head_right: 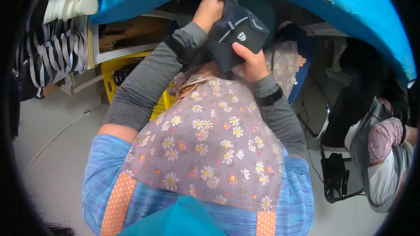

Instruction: The person assembles a shoe by hand, first fitting a black inner lining into a grey shoe shell and then inserting a white foam padding component into the heel area before smoothing the interior.

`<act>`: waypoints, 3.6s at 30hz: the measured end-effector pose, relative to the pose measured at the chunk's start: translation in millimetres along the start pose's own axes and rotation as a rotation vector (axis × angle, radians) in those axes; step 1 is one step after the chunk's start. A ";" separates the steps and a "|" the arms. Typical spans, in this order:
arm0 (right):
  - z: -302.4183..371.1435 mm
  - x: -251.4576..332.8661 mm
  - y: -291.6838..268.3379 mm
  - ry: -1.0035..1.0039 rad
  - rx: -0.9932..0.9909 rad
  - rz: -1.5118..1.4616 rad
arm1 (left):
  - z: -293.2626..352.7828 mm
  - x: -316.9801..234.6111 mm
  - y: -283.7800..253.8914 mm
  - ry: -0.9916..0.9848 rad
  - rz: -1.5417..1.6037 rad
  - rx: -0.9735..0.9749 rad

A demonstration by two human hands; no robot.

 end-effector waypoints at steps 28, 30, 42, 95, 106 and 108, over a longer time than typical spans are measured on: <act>-4.1 -3.0 -15.7 0.093 0.027 -0.052 | 10.6 -9.2 -15.1 -0.116 0.103 -0.072; -1.2 -0.3 -9.1 0.103 -0.011 -0.093 | 12.7 -14.9 -26.3 -0.073 0.077 -0.082; -1.2 1.8 -6.3 0.073 -0.039 -0.112 | -2.8 13.3 9.4 0.072 0.006 -0.050; 12.8 -14.5 -16.5 -0.120 -0.050 0.462 | 16.4 -9.7 -75.4 0.346 -0.179 -0.123; 7.9 -14.0 -38.2 -0.038 -0.026 0.314 | 22.4 46.9 -100.6 -0.353 0.911 0.448; 8.5 -9.4 -19.3 -0.082 0.009 0.316 | 49.9 75.6 -109.0 -0.418 1.073 0.629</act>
Point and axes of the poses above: each hand's wrist, its own z-axis away from the middle knuckle, its own y-axis out of the palm, x = y × z, the point moved 4 cm from there along -z, towards the middle knuckle, and after that the axes turned 4 degrees about -x, right-handed, at the moved point
